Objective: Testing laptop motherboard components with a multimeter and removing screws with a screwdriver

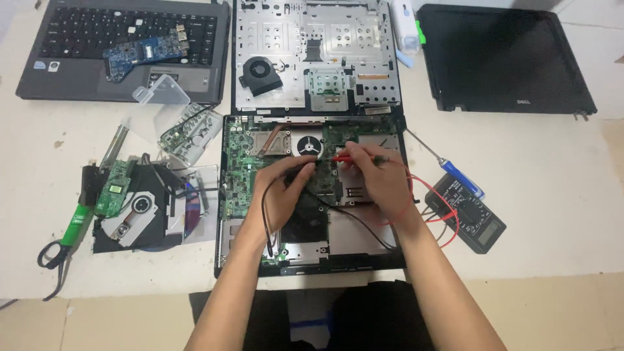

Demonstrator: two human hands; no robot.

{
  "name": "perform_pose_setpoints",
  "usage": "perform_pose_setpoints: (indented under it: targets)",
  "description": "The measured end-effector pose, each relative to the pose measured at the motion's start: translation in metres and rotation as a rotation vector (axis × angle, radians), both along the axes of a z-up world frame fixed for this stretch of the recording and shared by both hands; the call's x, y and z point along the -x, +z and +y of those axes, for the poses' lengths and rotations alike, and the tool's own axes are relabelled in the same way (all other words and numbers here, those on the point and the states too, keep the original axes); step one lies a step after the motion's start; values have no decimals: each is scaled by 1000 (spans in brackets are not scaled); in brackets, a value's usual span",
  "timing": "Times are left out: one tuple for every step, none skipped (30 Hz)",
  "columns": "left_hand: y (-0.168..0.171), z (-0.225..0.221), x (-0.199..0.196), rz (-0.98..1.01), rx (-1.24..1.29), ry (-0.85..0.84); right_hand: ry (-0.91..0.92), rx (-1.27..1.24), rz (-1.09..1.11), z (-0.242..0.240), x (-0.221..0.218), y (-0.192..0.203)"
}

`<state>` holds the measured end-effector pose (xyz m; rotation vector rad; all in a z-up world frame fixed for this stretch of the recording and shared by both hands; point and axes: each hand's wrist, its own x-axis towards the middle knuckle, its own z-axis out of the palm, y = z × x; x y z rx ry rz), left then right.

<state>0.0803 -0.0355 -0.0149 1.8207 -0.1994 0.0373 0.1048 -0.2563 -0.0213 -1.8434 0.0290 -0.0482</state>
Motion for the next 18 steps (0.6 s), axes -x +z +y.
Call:
perform_pose_setpoints:
  targets:
    - [0,0,-1,2,-3,1,1,-3,2,-2,-4,-5]
    - [0,0,-1,-2,-11,9,9,18,-15,-5,-5,-9]
    - [0,0,-1,-6,-19,17,18,39,-32,-8,-7,-14]
    - [0,-1,0,-6,-20,18,18,38,-32,-7,-5,-8]
    - [0,-1,2,8,-21,26,7,64,-11,-7,-3,-2]
    - [2,-1,1,17,-22,36,-2,89,4,-6,-3,4]
    - [6,-1,0,11,-23,40,2,88,-3,-5,-5,3]
    - [9,-2,1,-7,-15,39,-3,97,-2,-5,-5,1]
    - [11,-3,2,-26,-6,38,-8,105,-1,-5,-5,-3]
    - [13,-3,1,-21,-5,43,-3,106,3,-2,-4,2]
    - [14,-4,0,-44,-14,37,-17,71,-16,1,-3,7]
    - [16,-4,-1,-64,-23,28,-34,35,-32,4,0,11]
    - [12,-4,2,-57,-24,30,-32,35,-25,2,1,6]
    - [9,-4,0,-68,-22,33,-7,69,-27,0,-2,3]
    - [8,-4,-1,-80,-21,37,19,104,-29,-2,-4,0]
    - [7,-5,-1,-83,-21,38,20,104,-32,-1,-4,1]
    - [7,-5,-1,-78,-20,44,2,99,-29,0,-4,2]
    - [6,-5,1,-70,-20,50,-16,93,-22,1,-3,2]
